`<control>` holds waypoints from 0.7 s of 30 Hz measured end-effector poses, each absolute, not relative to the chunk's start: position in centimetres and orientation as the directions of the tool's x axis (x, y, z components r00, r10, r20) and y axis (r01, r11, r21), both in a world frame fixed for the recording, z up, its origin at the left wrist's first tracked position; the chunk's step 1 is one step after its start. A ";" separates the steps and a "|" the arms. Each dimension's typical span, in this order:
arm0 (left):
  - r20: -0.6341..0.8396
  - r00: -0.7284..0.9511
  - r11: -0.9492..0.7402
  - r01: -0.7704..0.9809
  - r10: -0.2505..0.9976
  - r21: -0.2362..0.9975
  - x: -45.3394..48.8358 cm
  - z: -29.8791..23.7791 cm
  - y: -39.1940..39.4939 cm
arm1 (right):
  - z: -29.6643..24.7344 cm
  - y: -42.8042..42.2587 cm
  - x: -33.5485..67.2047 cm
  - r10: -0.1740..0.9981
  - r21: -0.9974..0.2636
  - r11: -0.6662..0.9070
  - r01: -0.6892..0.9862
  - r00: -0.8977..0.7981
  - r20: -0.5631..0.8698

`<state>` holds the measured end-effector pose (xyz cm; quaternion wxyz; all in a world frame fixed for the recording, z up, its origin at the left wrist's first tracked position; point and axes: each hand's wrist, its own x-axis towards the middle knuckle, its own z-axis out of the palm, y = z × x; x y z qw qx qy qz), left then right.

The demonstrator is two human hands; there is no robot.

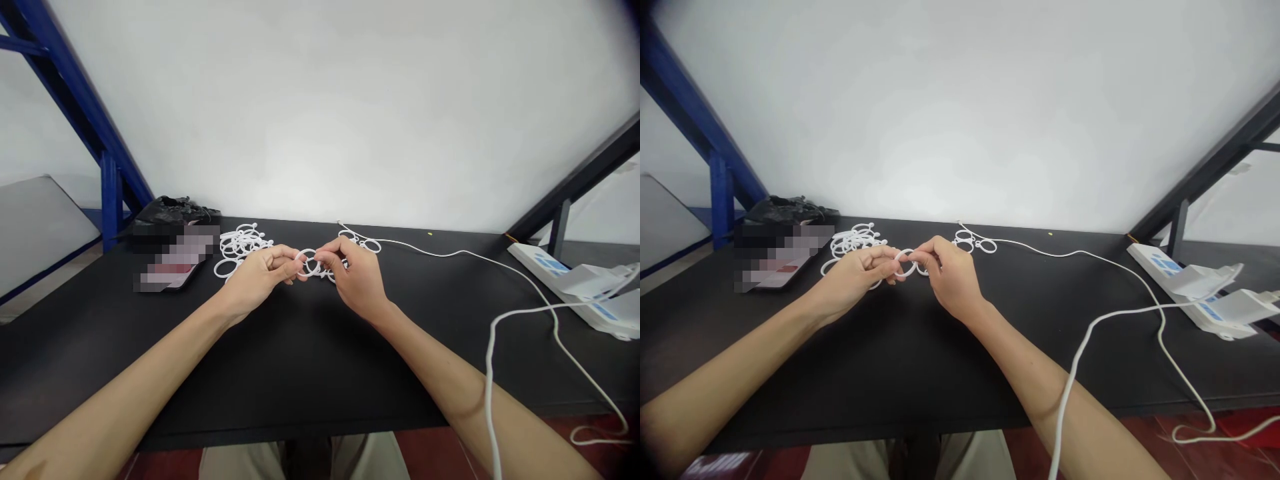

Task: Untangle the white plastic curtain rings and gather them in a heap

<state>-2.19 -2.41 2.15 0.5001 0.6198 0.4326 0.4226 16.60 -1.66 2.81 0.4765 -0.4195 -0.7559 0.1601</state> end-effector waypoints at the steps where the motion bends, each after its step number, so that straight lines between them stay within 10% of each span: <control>1: 0.094 0.265 -0.128 0.115 0.960 0.985 -2.2 2.1 -2.4 | 2.8 -1.7 16.6 0.779 -0.635 0.605 0.480 -0.193 0.597; 16: 0.162 0.256 -0.225 0.237 0.953 0.945 -2.4 2.4 -2.5 | 3.0 -1.9 16.3 0.849 -0.797 0.528 0.295 -0.205 0.487; 21: 0.313 0.054 -0.292 0.538 0.948 0.791 -3.5 2.4 -1.6 | 2.2 -1.3 16.7 0.872 -0.777 0.488 0.397 -0.180 0.455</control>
